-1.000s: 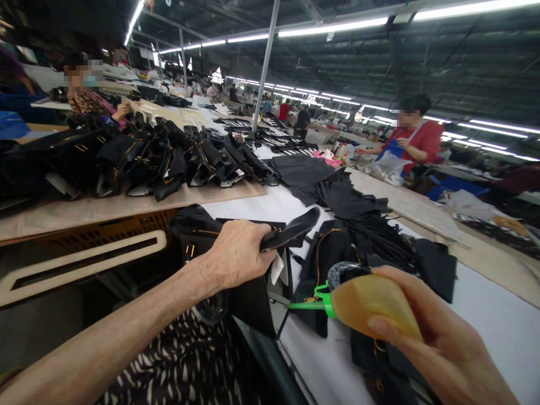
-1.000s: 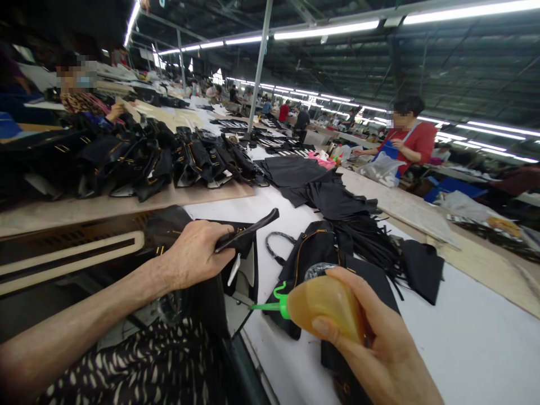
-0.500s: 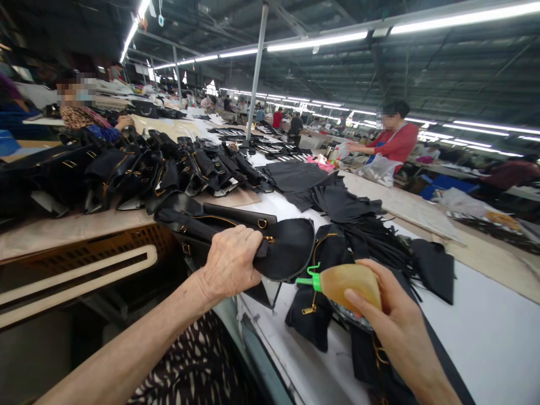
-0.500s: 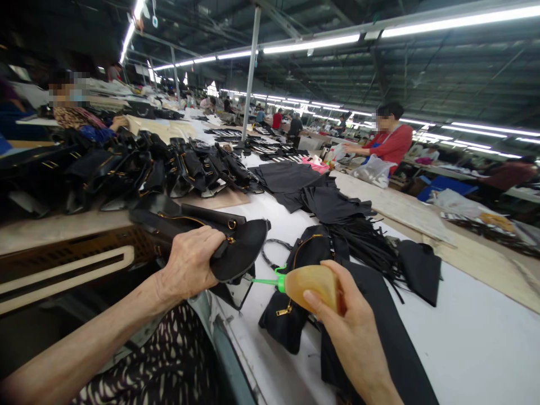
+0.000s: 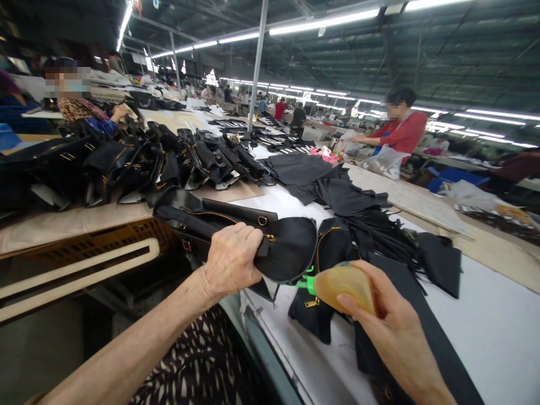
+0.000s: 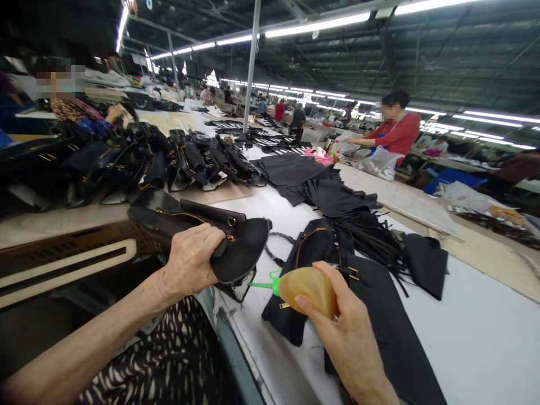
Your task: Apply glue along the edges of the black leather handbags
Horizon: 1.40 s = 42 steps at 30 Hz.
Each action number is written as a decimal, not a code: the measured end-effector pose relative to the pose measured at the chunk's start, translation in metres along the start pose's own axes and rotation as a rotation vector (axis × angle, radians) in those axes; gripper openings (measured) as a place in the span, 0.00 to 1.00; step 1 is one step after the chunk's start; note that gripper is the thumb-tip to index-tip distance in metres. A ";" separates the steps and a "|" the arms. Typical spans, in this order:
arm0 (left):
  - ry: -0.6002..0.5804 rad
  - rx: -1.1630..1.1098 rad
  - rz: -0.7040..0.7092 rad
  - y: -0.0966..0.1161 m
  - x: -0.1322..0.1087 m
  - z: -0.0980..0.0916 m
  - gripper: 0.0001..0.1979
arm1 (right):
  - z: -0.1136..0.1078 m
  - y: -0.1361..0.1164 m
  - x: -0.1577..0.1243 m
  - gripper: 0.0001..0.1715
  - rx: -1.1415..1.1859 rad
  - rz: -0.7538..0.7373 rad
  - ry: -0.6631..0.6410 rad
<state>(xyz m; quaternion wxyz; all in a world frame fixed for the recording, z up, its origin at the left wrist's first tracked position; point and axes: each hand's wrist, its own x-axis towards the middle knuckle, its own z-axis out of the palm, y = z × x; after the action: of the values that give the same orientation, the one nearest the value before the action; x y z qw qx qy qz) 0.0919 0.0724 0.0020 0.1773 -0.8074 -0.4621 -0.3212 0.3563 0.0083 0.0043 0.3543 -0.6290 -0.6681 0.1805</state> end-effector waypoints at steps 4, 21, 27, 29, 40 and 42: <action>0.033 -0.003 0.019 0.000 0.000 0.000 0.06 | 0.002 0.002 -0.004 0.25 0.009 -0.003 -0.012; 0.211 -0.126 0.069 -0.007 -0.015 0.001 0.08 | 0.014 0.012 -0.008 0.27 0.168 0.117 -0.046; 0.349 -0.058 0.136 -0.005 -0.019 0.015 0.06 | 0.024 0.016 -0.003 0.28 0.198 0.167 -0.010; 0.363 -0.045 0.139 -0.005 -0.025 0.018 0.05 | 0.027 0.018 -0.001 0.27 0.212 0.184 -0.019; 0.392 -0.121 -0.114 -0.013 -0.093 0.016 0.05 | 0.034 0.011 -0.005 0.26 0.325 0.243 -0.051; 0.374 -0.118 -0.137 -0.010 -0.100 0.017 0.06 | 0.033 0.012 -0.005 0.25 0.300 0.213 -0.037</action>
<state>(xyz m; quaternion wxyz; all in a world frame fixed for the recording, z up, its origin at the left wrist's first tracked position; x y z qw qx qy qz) 0.0528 0.0235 -0.0788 0.1901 -0.7094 -0.4551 -0.5035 0.3410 0.0120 -0.0278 0.4106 -0.6329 -0.5696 0.3262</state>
